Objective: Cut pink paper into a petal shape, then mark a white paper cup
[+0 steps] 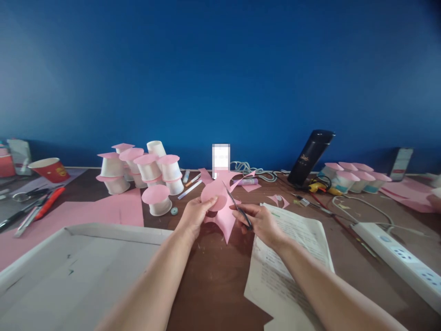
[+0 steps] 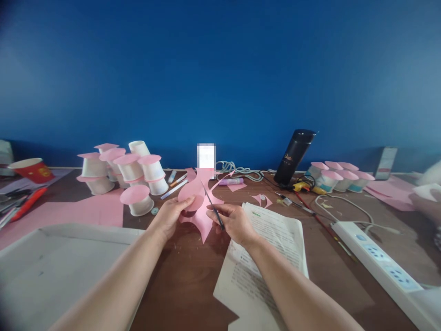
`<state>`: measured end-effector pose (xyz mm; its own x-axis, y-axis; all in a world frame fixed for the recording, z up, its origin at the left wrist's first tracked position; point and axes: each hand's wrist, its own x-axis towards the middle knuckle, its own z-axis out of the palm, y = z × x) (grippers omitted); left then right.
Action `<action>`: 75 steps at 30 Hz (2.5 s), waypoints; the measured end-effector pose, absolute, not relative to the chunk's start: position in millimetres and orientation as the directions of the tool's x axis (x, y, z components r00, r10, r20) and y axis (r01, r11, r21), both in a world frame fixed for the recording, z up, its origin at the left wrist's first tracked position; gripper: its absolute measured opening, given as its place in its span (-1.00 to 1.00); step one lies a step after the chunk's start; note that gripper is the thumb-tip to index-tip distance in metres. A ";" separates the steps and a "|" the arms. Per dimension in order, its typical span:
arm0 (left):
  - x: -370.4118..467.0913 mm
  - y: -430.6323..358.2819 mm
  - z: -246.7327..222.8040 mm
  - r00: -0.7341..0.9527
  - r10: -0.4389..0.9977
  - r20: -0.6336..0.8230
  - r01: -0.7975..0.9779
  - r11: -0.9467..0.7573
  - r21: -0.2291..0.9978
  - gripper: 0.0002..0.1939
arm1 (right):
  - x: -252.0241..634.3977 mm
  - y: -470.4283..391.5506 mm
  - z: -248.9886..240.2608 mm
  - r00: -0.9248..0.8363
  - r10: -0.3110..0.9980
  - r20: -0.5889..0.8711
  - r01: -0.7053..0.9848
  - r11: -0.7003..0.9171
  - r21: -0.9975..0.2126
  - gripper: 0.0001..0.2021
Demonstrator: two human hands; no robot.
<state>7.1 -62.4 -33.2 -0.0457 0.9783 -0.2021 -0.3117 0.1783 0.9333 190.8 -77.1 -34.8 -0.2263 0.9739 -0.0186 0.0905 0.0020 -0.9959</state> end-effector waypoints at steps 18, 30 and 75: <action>15.1 -63.6 -34.8 -0.068 0.967 -0.245 -0.433 0.193 0.881 -0.49 | 186.5 -84.1 -29.9 -0.239 0.970 -0.038 0.062 -0.024 -0.998 -0.47; 9.0 -63.0 -34.9 -0.013 0.975 -0.224 -0.283 0.211 0.936 -0.51 | 190.8 -82.2 -28.3 -0.263 0.964 -0.048 0.000 -0.050 -0.999 -0.46; 5.0 -62.2 -32.4 0.000 0.977 -0.213 -0.348 0.199 0.916 -0.51 | 190.7 -80.9 -31.2 -0.241 0.968 -0.067 0.113 -0.040 -0.993 -0.46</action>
